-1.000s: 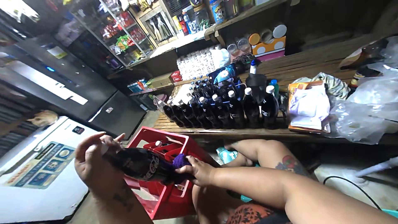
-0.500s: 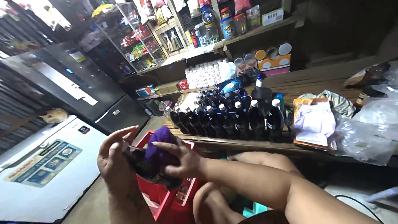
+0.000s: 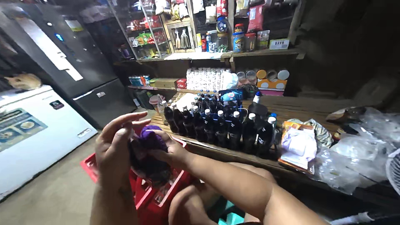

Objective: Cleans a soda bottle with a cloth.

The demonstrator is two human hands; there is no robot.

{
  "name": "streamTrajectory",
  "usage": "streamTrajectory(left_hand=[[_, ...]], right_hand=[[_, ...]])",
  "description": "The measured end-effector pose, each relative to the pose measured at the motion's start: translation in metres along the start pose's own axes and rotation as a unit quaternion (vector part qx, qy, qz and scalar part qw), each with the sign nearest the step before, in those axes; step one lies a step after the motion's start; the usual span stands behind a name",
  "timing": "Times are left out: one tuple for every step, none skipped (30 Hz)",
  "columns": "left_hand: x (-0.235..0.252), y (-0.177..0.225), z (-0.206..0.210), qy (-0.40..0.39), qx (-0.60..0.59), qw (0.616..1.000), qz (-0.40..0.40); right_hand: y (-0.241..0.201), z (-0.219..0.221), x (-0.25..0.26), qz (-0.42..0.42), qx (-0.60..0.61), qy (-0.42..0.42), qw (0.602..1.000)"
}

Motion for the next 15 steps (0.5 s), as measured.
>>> streamTrajectory(left_hand=[[-0.001,0.000,0.000,0.008,-0.003,1.000,-0.001],[-0.001,-0.001,-0.001,0.015,-0.006,1.000,-0.005],[-0.001,-0.002,-0.002,0.023,-0.008,1.000,-0.010],[-0.002,-0.002,-0.003,0.023,-0.011,1.000,-0.016],[-0.003,-0.002,-0.004,0.022,-0.015,0.999,-0.020],[-0.003,-0.002,-0.004,0.019,-0.015,0.999,-0.023],[-0.003,-0.001,-0.003,0.018,-0.013,0.999,-0.025],[-0.003,0.000,-0.001,0.021,-0.011,0.999,-0.027],[-0.004,0.001,0.000,0.027,-0.011,0.999,-0.031],[-0.004,0.002,0.002,0.031,-0.015,0.999,-0.038],[-0.004,0.002,0.004,0.035,-0.019,0.998,-0.043],[-0.004,0.002,0.004,0.041,-0.021,0.998,-0.045],[-0.004,0.001,0.004,0.050,-0.024,0.997,-0.045],[-0.003,-0.001,0.003,0.057,-0.020,0.997,-0.040],[-0.003,-0.003,0.000,0.068,-0.004,0.997,-0.036]], right_hand=[[0.009,0.001,-0.006,0.013,0.000,0.001,1.000],[0.019,0.004,-0.012,0.025,0.005,0.003,1.000],[0.029,0.006,-0.019,0.043,0.010,0.000,0.999],[0.037,0.009,-0.026,0.058,0.011,-0.006,0.998],[0.044,0.012,-0.034,0.072,0.009,-0.010,0.997],[0.051,0.014,-0.042,0.086,0.010,-0.012,0.996],[0.057,0.017,-0.048,0.095,0.010,-0.014,0.995],[0.063,0.019,-0.055,0.098,0.006,-0.015,0.995],[0.071,0.021,-0.060,0.100,-0.001,-0.018,0.995],[0.077,0.024,-0.065,0.104,-0.013,-0.021,0.994],[0.083,0.025,-0.068,0.104,-0.029,-0.022,0.994],[0.086,0.026,-0.071,0.104,-0.042,-0.023,0.993],[0.085,0.027,-0.072,0.108,-0.053,-0.026,0.992],[0.083,0.027,-0.073,0.113,-0.065,-0.029,0.991],[0.080,0.028,-0.073,0.116,-0.079,-0.030,0.990]])
Point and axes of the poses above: each hand's wrist, its own x-axis towards the middle knuckle, its own z-axis out of the palm, y = z × x, the point moved 2 cm from there along x, towards the middle knuckle, and after that the axes turned 5 degrees about -x, right-handed, at the moved point
